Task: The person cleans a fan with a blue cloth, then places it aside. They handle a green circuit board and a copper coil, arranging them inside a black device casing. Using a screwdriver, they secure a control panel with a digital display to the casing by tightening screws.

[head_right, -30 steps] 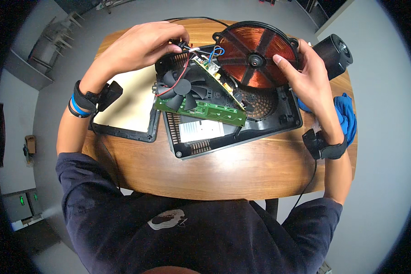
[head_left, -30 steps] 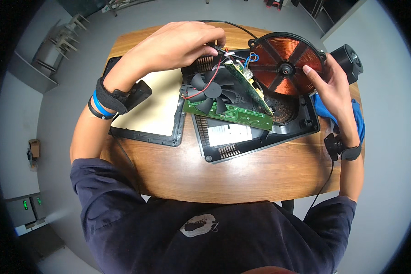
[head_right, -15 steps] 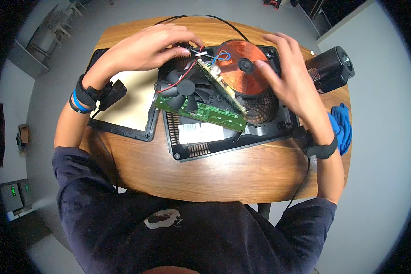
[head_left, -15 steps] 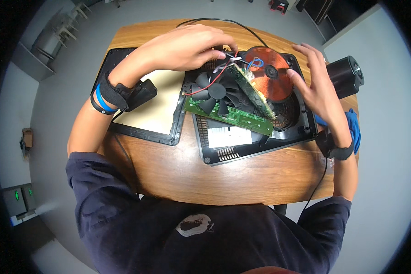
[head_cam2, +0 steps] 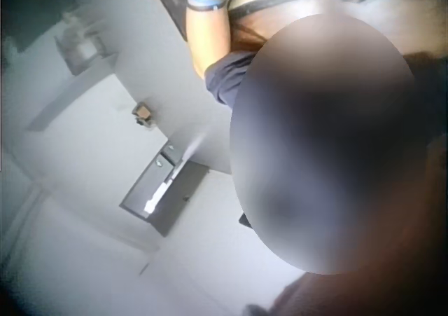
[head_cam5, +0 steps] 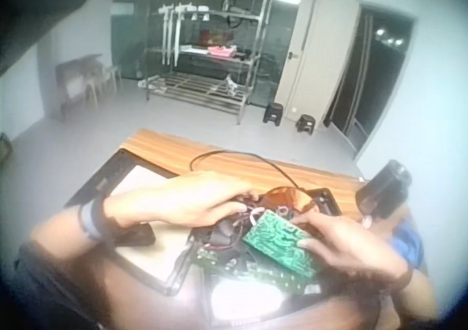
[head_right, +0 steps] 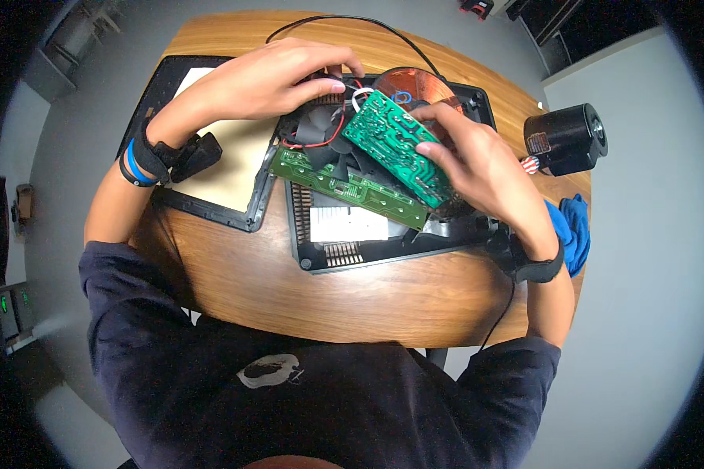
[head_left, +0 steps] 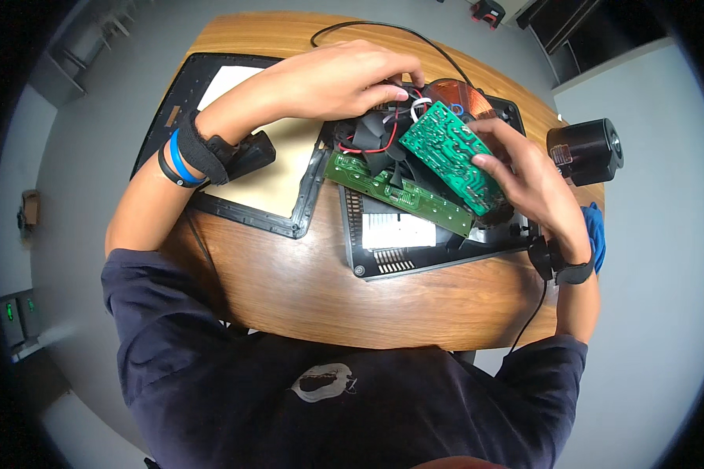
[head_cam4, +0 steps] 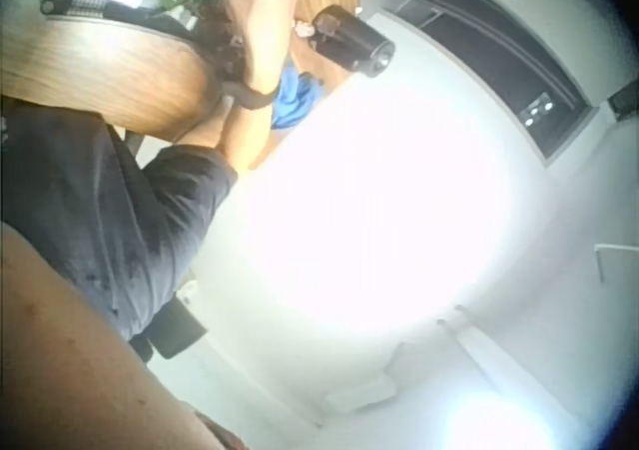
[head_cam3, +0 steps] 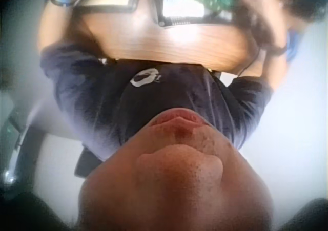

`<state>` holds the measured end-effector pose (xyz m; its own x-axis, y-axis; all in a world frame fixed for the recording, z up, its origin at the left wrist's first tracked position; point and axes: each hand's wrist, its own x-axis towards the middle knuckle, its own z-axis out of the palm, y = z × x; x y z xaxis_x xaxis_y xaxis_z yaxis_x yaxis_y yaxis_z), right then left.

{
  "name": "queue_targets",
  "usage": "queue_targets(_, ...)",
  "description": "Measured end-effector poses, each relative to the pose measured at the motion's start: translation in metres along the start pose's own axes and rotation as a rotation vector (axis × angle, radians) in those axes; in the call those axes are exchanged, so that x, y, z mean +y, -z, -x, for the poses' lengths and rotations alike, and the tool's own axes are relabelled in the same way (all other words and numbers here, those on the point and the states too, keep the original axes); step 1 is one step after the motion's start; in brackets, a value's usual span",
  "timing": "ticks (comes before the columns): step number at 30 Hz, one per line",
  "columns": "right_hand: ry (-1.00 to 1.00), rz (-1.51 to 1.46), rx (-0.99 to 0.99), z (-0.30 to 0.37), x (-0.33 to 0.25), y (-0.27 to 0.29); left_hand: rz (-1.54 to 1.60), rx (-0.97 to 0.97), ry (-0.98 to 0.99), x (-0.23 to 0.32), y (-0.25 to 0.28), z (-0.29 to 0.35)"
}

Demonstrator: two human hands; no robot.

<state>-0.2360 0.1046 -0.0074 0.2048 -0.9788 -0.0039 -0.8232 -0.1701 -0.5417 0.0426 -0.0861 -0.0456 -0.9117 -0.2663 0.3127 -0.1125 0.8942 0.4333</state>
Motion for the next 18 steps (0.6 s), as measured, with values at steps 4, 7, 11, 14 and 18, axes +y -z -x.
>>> queue_targets(4, -0.059, -0.107, -0.059, 0.007, 0.017, 0.008, -0.015, 0.167, -0.072, -0.007, -0.013, 0.003)
queue_targets(7, -0.097, -0.121, -0.074, 0.014, 0.030, 0.008, -0.053, 0.217, 0.013, 0.005, -0.013, 0.006)
queue_targets(11, -0.184, -0.320, -0.062, 0.022, 0.049, 0.015, 0.124, -0.240, 0.288, 0.025, -0.006, 0.005)
queue_targets(14, -0.220, -0.552, -0.009, 0.023, 0.054, 0.020, -0.038, -0.188, 0.149, 0.024, -0.024, 0.016)
queue_targets(18, -0.289, -0.722, 0.031, 0.025, 0.054, 0.027, -0.020, -0.120, 0.081, 0.021, -0.048, 0.019)
